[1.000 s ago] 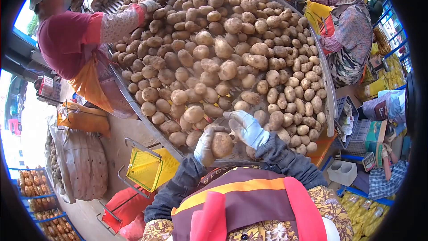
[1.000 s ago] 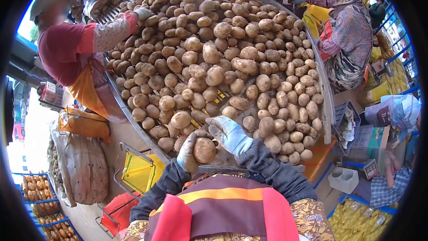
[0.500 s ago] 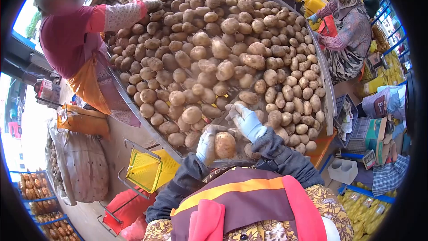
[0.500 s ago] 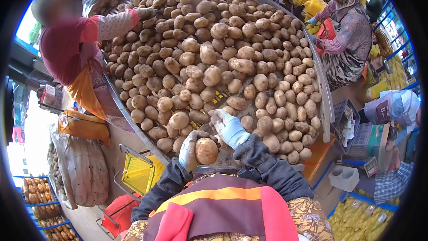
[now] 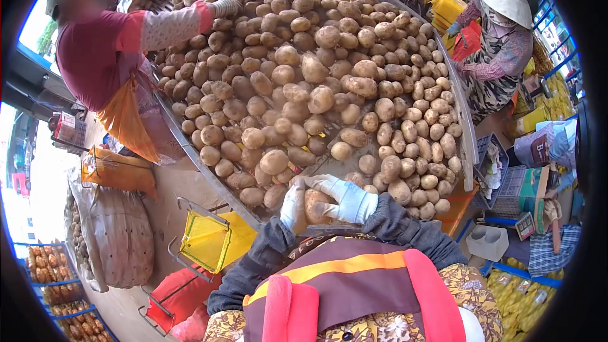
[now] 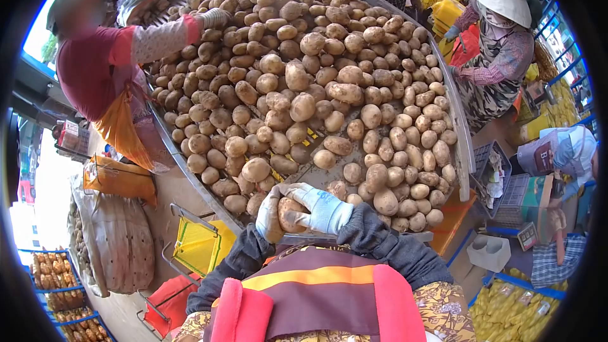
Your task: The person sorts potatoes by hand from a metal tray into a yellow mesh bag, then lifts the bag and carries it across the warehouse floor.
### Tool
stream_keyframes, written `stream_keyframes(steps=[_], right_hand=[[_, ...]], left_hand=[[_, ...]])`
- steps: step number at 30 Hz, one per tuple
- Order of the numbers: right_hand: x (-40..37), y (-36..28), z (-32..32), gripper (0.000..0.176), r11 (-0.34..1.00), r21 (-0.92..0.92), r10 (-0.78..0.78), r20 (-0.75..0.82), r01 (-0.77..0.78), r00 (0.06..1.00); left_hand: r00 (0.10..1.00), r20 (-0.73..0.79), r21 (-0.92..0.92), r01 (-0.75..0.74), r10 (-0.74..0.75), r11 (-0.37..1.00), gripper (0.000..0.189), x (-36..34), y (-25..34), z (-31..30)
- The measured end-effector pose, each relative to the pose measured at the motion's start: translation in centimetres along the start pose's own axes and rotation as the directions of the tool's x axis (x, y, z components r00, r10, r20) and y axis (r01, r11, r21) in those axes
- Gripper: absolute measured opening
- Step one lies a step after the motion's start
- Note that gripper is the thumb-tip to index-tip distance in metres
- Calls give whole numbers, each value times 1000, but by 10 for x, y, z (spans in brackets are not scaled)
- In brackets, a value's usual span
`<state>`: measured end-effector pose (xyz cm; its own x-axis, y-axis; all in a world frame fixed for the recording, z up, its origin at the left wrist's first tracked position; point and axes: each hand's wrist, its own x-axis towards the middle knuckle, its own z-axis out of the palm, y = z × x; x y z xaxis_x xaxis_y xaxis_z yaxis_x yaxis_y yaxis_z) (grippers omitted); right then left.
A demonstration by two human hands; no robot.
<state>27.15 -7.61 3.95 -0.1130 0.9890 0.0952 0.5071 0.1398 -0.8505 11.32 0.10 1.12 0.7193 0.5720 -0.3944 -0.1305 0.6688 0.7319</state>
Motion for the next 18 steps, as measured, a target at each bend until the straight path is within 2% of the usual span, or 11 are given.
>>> stream_keyframes(steps=[3, 4, 5, 7, 9, 11, 13, 14, 15, 17, 18], right_hand=[[0, 8, -7, 42, 966, 174, 187, 51, -193, 981], [1, 6, -4, 36, 908, 337, 281, -47, -249, 959], [1, 6, -5, 36, 907, 338, 281, -48, -250, 958], [1, 10, -17, 29, 720, 593, 498, -81, -360, 864], [-5, 34, -31, 27, 609, 748, 583, -196, -264, 789], [-13, 39, -56, 25, 613, 712, 692, -275, -342, 668], [-36, 65, -62, 23, 878, 287, 479, -485, -384, 732], [-41, 60, -65, 24, 889, 157, 452, -447, -430, 772], [-46, 53, -66, 25, 887, 24, 431, -401, -461, 808], [-49, 53, -49, 33, 922, -297, 179, -244, -250, 953], [-42, 39, -41, 46, 901, -338, 263, -70, -271, 962]], left_hand=[[997, 4, -92, 76, -76, 993, 47, -5, 6, 8], [992, 125, -9, 30, -29, 999, 49, -3, 0, -3], [992, 125, -8, 32, -30, 999, 49, -3, -2, -7], [989, 136, -83, 67, -56, 994, 52, -6, 7, 0], [978, 137, -244, 188, -158, 951, 53, -11, 17, -10], [971, 12, -350, 229, -240, 909, 56, -34, 31, -40], [991, -89, -350, 63, -100, 935, 54, -74, 53, -88], [991, -130, -362, -24, -25, 932, 54, -93, 59, -120], [947, -314, -319, -166, 61, 933, 53, -116, 60, -160], [767, -634, -199, -286, 99, 937, 48, -153, 68, -216], [765, -636, -199, -289, 100, 936, 48, -164, 64, -249]])
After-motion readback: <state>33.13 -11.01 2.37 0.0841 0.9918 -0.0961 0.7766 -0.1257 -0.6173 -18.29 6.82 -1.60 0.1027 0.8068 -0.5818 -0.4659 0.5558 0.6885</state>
